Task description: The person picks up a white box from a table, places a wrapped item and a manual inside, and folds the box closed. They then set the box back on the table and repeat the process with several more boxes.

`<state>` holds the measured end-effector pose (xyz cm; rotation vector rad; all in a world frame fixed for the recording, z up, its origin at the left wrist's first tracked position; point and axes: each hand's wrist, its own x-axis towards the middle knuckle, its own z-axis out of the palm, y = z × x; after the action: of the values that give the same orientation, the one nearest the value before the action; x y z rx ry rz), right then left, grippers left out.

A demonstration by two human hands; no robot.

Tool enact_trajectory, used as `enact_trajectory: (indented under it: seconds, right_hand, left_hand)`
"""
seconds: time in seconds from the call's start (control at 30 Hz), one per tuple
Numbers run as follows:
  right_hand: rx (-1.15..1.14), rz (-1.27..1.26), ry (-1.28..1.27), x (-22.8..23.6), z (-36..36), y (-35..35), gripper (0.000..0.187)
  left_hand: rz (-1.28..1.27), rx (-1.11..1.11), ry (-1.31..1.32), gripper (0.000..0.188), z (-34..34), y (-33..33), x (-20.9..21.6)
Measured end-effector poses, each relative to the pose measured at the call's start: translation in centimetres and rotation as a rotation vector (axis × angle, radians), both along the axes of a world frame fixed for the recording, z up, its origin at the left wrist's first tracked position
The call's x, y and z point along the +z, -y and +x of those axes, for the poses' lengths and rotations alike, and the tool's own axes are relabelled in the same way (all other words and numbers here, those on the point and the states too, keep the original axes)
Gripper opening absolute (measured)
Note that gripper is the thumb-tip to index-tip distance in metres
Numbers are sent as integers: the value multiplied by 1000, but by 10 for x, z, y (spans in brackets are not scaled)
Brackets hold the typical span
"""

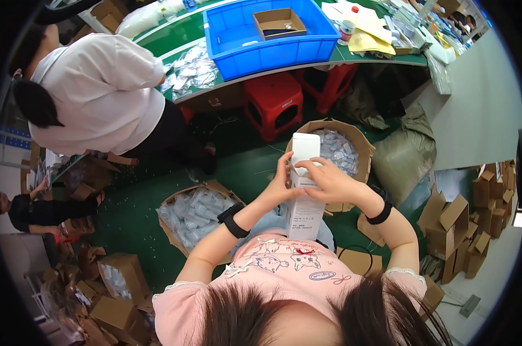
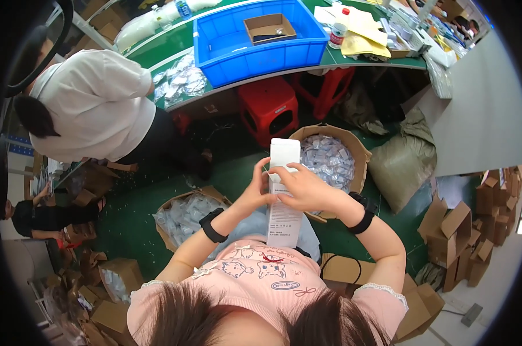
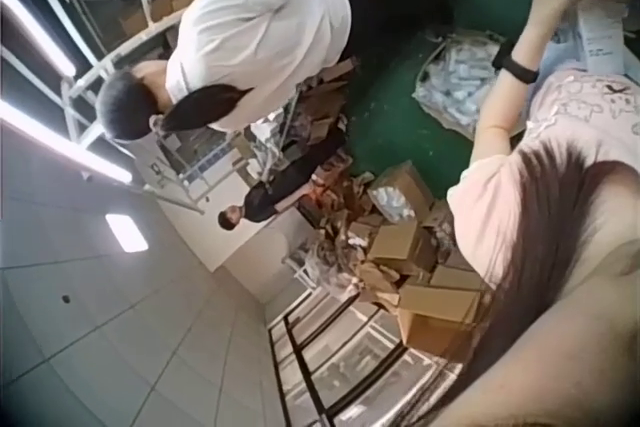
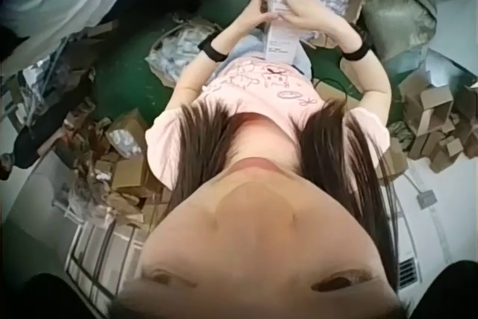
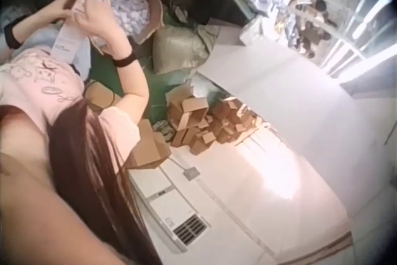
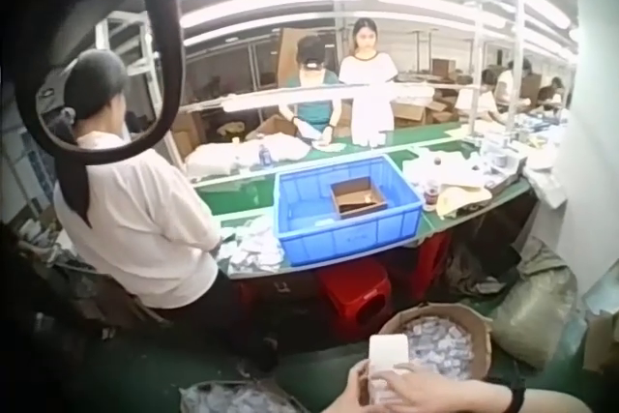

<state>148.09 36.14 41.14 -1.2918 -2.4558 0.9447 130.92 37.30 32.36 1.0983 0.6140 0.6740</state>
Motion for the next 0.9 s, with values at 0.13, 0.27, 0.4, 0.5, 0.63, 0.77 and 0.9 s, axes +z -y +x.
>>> enact_trajectory:
  seconds: [0.13,0.27,0.4,0.5,0.63,0.77,0.9]
  right_hand:
    - [-10,-208,-163,6,-6,0,35]
    - [-139,125,-356,-3,-15,2,38]
    - [-507,494,-560,-33,-6,0,41]
    - [-910,169,-831,-92,8,1,40]
    - [-922,-141,-250,-236,42,32,43]
    - [-762,-361,252,-364,62,81,51]
    - [-587,-628,458,-426,70,83,58]
  left_hand:
    - [82,63,-60,103,0,8,4]
    - [-15,181,-75,110,-3,7,6]
    - [31,391,-78,110,-23,9,14]
    - [225,575,-115,108,-46,15,12]
    - [521,621,-835,102,-81,41,-17]
    - [396,553,-1142,104,-98,75,-44]
    - [70,691,-1118,104,-101,104,-61]
